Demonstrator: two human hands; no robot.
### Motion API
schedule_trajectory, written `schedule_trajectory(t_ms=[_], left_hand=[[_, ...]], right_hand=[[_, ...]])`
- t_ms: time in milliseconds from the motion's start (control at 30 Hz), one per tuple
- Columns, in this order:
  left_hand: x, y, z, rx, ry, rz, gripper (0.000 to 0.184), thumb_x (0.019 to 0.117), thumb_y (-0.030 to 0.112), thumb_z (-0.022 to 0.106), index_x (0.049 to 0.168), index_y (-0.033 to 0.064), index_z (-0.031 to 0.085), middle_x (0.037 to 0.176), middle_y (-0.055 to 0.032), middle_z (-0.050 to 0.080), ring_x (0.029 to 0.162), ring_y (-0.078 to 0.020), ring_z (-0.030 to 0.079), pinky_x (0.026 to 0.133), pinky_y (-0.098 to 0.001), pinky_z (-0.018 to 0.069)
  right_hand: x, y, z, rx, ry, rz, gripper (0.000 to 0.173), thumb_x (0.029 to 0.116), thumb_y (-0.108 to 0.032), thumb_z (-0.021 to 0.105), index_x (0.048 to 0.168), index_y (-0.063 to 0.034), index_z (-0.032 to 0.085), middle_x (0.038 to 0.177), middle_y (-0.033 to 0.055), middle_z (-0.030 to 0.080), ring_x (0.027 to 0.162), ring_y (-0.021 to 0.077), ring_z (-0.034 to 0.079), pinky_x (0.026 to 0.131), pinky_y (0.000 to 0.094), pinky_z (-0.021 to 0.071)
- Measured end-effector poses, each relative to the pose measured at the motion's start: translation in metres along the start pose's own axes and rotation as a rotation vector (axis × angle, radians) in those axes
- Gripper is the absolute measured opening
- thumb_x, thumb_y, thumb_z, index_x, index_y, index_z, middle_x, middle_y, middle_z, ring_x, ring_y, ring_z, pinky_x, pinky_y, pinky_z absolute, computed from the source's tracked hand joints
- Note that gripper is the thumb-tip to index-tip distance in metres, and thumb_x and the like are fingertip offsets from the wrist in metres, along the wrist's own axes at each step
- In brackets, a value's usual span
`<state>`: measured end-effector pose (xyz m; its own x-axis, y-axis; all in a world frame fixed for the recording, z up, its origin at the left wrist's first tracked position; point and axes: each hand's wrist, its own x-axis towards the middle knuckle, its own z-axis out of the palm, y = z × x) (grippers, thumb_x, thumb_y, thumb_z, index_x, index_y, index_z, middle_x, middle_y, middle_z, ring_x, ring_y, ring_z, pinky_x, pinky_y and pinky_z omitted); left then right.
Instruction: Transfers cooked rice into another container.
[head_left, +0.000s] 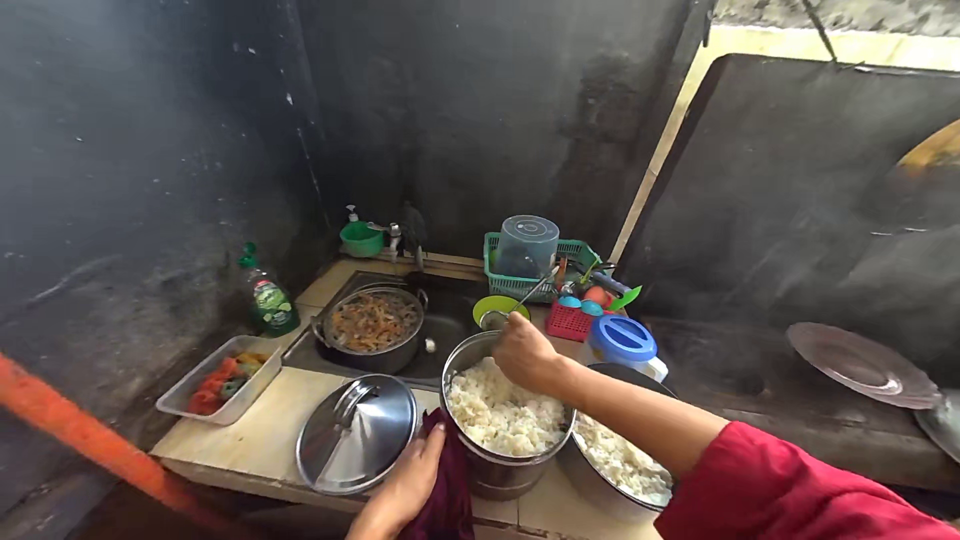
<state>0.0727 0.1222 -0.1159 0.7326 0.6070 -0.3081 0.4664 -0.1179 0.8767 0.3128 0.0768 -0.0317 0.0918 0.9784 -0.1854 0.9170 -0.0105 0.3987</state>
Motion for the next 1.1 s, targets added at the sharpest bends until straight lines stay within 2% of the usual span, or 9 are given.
schedule_trajectory(t_ms=[100, 200, 267, 433, 667, 767, 900, 1100], left_hand=[[0.002, -0.003, 0.002, 0.045, 0.022, 0.028, 0.065, 0.1116, 0.043, 0.019, 0.139, -0.003, 0.057, 0.139, -0.0221, 0.059, 0.137, -0.0249, 0.052, 0.117, -0.0447, 0.0377], [0.002, -0.003, 0.002, 0.06, 0.022, 0.043, 0.066, 0.1118, 0.042, 0.018, 0.136, -0.0047, 0.058, 0.137, -0.0234, 0.061, 0.135, -0.0254, 0.053, 0.116, -0.0443, 0.0384], [0.002, -0.003, 0.003, 0.072, 0.018, 0.043, 0.065, 0.112, 0.04, 0.018, 0.138, -0.0048, 0.057, 0.138, -0.0238, 0.059, 0.137, -0.0255, 0.052, 0.117, -0.0435, 0.0374], [0.003, -0.005, 0.003, 0.06, 0.017, 0.064, 0.064, 0.112, 0.039, 0.017, 0.142, -0.0045, 0.054, 0.142, -0.0231, 0.057, 0.14, -0.0231, 0.05, 0.119, -0.0404, 0.0354], [0.003, -0.006, 0.004, 0.063, 0.032, 0.099, 0.063, 0.112, 0.038, 0.017, 0.142, -0.0052, 0.053, 0.142, -0.0231, 0.057, 0.14, -0.022, 0.049, 0.118, -0.0385, 0.0354], [0.002, -0.006, 0.004, 0.06, 0.021, 0.09, 0.062, 0.1124, 0.037, 0.018, 0.146, -0.005, 0.049, 0.148, -0.0231, 0.053, 0.144, -0.0225, 0.045, 0.122, -0.0389, 0.0312], [0.003, -0.008, 0.003, 0.056, 0.026, 0.093, 0.063, 0.1124, 0.038, 0.018, 0.144, -0.0048, 0.051, 0.147, -0.0227, 0.053, 0.143, -0.0214, 0.045, 0.121, -0.0388, 0.0319], [0.002, -0.007, 0.001, 0.023, 0.015, 0.087, 0.062, 0.1127, 0.037, 0.019, 0.146, -0.005, 0.049, 0.15, -0.0227, 0.05, 0.145, -0.0206, 0.043, 0.122, -0.0371, 0.0304]], right_hand=[[0.007, 0.022, 0.009, 0.22, -0.043, 0.028, 0.033, 0.1042, -0.031, 0.052, 0.098, -0.0066, 0.074, 0.093, 0.0138, 0.072, 0.098, 0.0338, 0.066, 0.106, 0.0596, 0.0366], [0.007, 0.024, 0.022, 0.372, -0.046, -0.037, 0.04, 0.1068, -0.039, 0.047, 0.101, -0.0099, 0.074, 0.092, 0.0128, 0.073, 0.097, 0.0327, 0.067, 0.101, 0.0593, 0.038], [0.005, 0.019, 0.031, 0.453, -0.018, -0.099, 0.04, 0.1072, -0.039, 0.047, 0.1, -0.0113, 0.075, 0.09, 0.0115, 0.073, 0.094, 0.0314, 0.068, 0.098, 0.0594, 0.0403], [-0.003, 0.005, 0.038, 0.57, 0.005, -0.23, 0.043, 0.109, -0.036, 0.041, 0.099, -0.0084, 0.072, 0.089, 0.0124, 0.07, 0.095, 0.0305, 0.066, 0.098, 0.0565, 0.038], [-0.021, 0.011, 0.043, 0.704, -0.011, -0.268, 0.044, 0.1094, -0.036, 0.04, 0.097, -0.0059, 0.07, 0.084, 0.0137, 0.067, 0.088, 0.0302, 0.063, 0.091, 0.0556, 0.0386], [-0.025, 0.02, 0.038, 0.74, -0.047, -0.27, 0.043, 0.1097, -0.035, 0.043, 0.103, -0.004, 0.072, 0.087, 0.0145, 0.069, 0.09, 0.0299, 0.065, 0.095, 0.0569, 0.0405], [-0.033, 0.034, 0.031, 0.779, -0.059, -0.256, 0.04, 0.1089, -0.034, 0.047, 0.101, -0.0049, 0.073, 0.082, 0.0122, 0.068, 0.084, 0.028, 0.064, 0.088, 0.0548, 0.044], [-0.048, 0.071, 0.007, 0.781, 0.003, -0.091, 0.036, 0.1088, -0.03, 0.05, 0.102, -0.0041, 0.074, 0.086, 0.0139, 0.07, 0.087, 0.031, 0.066, 0.088, 0.0592, 0.0458]])
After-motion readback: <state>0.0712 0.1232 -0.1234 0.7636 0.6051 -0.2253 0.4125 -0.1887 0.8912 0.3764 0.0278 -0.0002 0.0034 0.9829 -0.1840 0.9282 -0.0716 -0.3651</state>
